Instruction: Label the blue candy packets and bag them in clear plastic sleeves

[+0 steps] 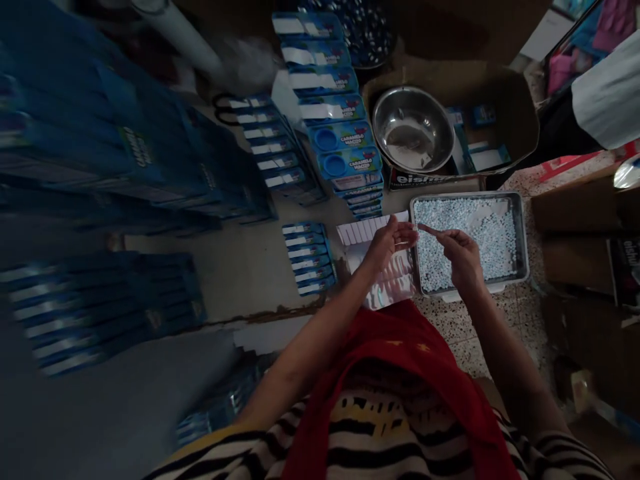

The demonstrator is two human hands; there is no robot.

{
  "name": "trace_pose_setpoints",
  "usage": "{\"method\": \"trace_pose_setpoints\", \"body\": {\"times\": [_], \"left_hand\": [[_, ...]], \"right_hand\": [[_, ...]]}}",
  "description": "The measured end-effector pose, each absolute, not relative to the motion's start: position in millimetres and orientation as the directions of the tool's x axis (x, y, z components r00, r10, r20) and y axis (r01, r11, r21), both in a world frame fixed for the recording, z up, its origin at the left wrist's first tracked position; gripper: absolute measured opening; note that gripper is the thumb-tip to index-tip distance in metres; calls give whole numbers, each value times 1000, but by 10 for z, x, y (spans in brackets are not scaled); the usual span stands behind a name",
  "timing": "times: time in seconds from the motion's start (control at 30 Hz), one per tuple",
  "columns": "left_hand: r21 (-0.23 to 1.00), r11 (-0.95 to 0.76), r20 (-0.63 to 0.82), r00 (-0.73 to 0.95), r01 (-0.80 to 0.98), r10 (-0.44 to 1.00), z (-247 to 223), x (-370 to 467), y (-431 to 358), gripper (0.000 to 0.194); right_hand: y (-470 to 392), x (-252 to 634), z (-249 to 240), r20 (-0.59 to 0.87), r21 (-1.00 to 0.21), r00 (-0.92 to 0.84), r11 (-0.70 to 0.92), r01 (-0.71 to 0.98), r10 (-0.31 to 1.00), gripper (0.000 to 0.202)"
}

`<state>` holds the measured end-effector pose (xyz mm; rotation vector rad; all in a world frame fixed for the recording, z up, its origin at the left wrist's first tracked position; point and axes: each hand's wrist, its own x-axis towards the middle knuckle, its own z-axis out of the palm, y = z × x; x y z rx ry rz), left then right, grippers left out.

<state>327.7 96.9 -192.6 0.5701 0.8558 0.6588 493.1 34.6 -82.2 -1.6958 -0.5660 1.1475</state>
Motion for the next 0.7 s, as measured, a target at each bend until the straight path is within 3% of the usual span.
{"method": "trace_pose_setpoints", "body": {"times": [0.1, 0.27, 0.5, 0.7], "left_hand": [[668, 646, -439, 505, -370, 743, -1699, 3312, 984, 69], [679, 643, -458, 480, -355, 748, -1552, 3433, 1037, 66], [723, 590, -464, 381, -359, 800, -1263, 3434, 1026, 48], [889, 363, -340, 130, -279, 932, -594, 3035, 951, 32]], "right_hand": [[384, 4941, -736, -435, -900, 415, -402, -168, 799, 34], [406, 4964, -618, -438, -898, 416, -408, -163, 797, 36], [332, 4963, -480, -492, -869, 452, -456, -195, 744, 37], [598, 4647, -211, -304, -945, 552, -321, -68, 776, 33]]}}
